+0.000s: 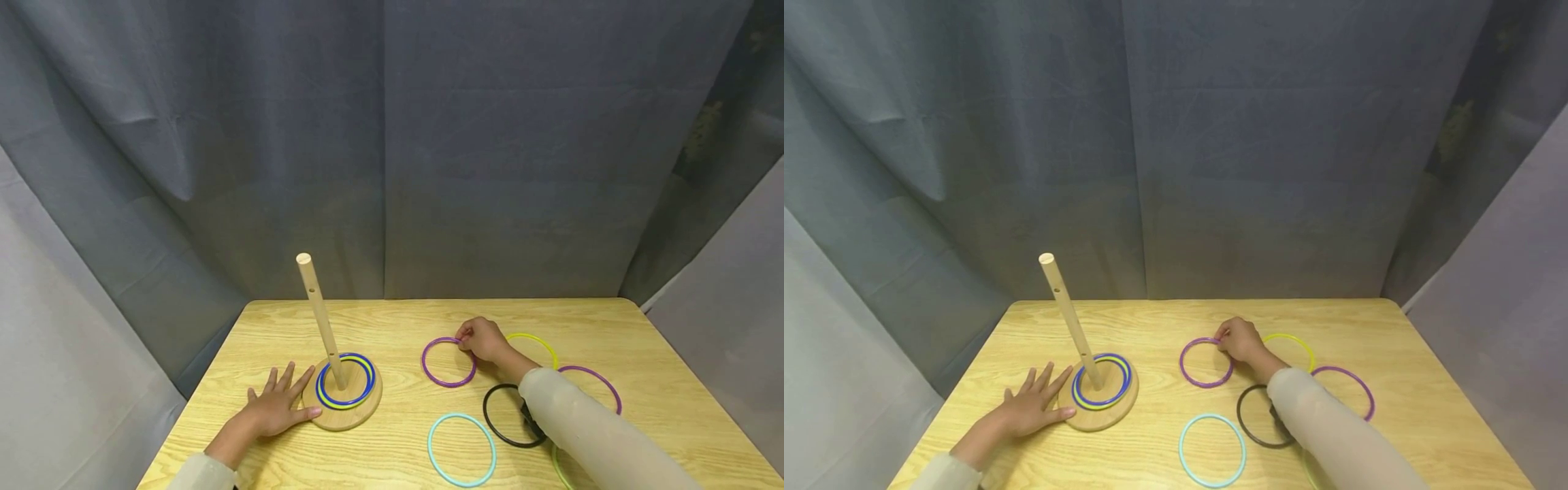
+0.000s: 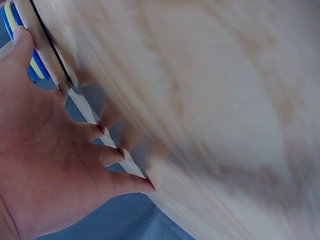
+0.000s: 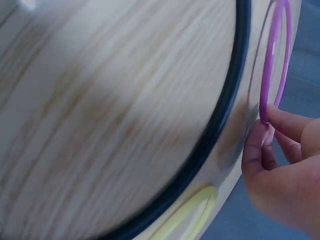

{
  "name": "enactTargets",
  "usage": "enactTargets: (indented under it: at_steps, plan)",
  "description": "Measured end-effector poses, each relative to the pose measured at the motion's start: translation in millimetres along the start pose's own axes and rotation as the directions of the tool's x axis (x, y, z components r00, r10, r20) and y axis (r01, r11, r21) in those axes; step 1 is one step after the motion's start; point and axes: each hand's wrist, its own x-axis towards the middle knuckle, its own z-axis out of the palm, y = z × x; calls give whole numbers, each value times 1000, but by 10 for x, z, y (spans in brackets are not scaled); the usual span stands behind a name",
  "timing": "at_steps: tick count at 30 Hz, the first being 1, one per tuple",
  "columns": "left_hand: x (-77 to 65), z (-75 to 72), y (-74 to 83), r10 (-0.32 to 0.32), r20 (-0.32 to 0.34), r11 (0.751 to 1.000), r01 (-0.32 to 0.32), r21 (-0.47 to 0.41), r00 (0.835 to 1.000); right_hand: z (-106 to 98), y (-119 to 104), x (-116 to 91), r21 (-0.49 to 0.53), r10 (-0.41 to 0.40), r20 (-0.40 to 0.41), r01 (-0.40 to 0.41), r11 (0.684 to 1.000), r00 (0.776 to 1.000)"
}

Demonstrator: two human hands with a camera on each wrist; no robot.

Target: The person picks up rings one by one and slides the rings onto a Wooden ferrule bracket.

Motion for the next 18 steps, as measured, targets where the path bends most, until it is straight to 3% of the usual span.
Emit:
enactTargets:
  at_steps: [18]
  plan:
    - [14, 11, -9, 0, -5, 1000, 0, 6, 1000, -107, -657, 32, 138, -57, 3, 56, 989, 998]
